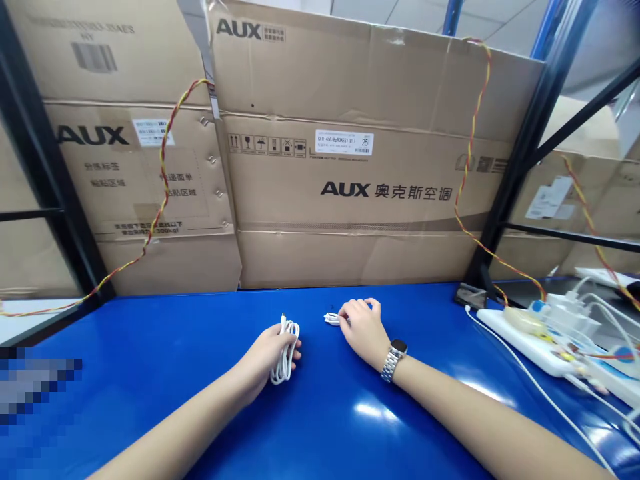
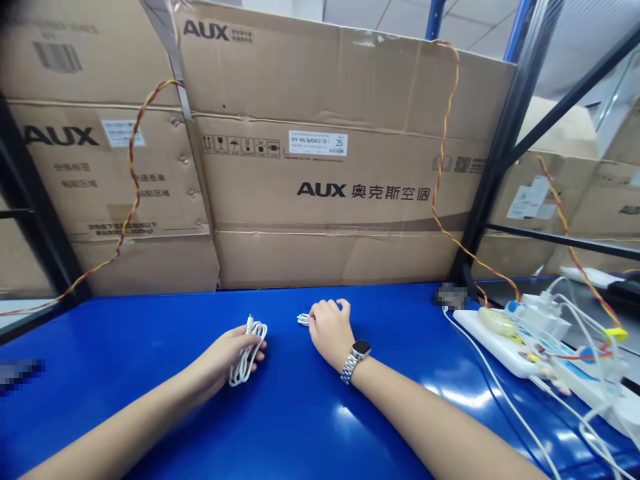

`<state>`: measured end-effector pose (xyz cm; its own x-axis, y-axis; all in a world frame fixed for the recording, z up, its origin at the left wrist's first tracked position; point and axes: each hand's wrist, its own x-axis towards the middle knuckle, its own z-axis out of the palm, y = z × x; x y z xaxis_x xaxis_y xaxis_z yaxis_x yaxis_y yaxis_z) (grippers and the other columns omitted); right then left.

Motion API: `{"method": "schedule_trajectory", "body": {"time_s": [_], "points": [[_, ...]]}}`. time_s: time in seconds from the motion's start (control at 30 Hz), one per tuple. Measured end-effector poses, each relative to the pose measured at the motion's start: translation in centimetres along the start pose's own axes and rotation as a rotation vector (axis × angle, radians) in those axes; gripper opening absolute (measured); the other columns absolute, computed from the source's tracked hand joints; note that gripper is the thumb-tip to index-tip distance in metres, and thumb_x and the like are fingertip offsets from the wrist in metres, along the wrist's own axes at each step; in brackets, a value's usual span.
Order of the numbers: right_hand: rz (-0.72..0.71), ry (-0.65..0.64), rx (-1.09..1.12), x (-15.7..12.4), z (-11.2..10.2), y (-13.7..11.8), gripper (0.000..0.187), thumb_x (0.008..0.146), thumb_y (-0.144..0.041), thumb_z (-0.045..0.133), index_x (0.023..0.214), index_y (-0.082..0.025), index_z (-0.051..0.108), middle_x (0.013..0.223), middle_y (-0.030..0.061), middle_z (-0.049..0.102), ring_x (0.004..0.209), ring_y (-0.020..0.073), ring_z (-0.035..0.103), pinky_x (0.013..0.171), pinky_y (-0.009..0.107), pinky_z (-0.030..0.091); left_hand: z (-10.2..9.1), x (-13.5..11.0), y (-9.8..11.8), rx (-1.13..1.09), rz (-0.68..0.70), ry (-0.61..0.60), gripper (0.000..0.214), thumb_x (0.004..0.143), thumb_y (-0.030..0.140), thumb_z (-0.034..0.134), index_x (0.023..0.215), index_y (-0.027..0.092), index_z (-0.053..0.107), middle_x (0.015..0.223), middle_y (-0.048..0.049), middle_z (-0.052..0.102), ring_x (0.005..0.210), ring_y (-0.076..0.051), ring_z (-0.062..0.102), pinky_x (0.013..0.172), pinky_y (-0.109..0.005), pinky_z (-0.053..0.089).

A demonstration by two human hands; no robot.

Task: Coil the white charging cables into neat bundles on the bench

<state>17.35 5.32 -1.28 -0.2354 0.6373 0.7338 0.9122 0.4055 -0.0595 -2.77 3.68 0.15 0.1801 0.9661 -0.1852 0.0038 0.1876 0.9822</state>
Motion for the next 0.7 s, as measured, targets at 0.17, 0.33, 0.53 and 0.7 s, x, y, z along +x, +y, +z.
{"method": "schedule_trajectory", "body": {"time_s": [0.17, 0.33, 0.53, 0.7], "points": [[0.018, 0.009, 0.018, 0.0, 0.1, 0.1, 0.016, 0.084, -0.015, 0.043, 0.078, -0.018, 0.057, 0.077, 0.0033, 0.06, 0.076, 0.0169, 0.052, 0.085, 0.039, 0.023, 0.0, -0.2, 0.2, -0.054, -0.019, 0.019, 0.018, 0.072, 0.025, 0.053, 0.086, 0.014, 0.051, 0.073, -0.0047, 0.061, 0.057, -0.013, 0.058, 0.05, -0.025, 0.049], [0.004, 0.017, 0.053, 0.0, -0.5, -0.8, 0.019, 0.084, -0.015, 0.043, 0.098, -0.019, 0.056, 0.089, 0.0051, 0.061, 0.083, 0.0173, 0.052, 0.085, 0.038, 0.024, 0.2, -0.8, 0.8, -0.106, -0.038, 0.035, 0.017, 0.075, 0.027, 0.053, 0.084, 0.012, 0.055, 0.074, -0.0059, 0.062, 0.059, -0.014, 0.06, 0.054, -0.025, 0.049], [-0.162, -0.018, 0.16, -1.0, -2.1, -3.7, 0.019, 0.087, -0.021, 0.04, 0.099, -0.019, 0.056, 0.09, 0.0055, 0.061, 0.085, 0.0182, 0.051, 0.089, 0.04, 0.022, 0.5, -0.9, 0.8, -0.098, 0.083, -0.129, 0.025, 0.065, 0.03, 0.067, 0.081, 0.012, 0.06, 0.078, -0.0066, 0.067, 0.074, -0.019, 0.063, 0.067, -0.027, 0.047], [-0.285, -0.055, 0.174, -1.3, -2.6, -4.8, 0.027, 0.087, -0.022, 0.039, 0.111, -0.019, 0.05, 0.087, 0.0061, 0.061, 0.083, 0.0189, 0.051, 0.088, 0.042, 0.023, 0.5, -0.7, 0.3, -0.061, 0.15, -0.238, 0.033, 0.062, 0.035, 0.068, 0.085, 0.013, 0.063, 0.072, -0.0024, 0.067, 0.071, -0.018, 0.061, 0.069, -0.027, 0.044]]}}
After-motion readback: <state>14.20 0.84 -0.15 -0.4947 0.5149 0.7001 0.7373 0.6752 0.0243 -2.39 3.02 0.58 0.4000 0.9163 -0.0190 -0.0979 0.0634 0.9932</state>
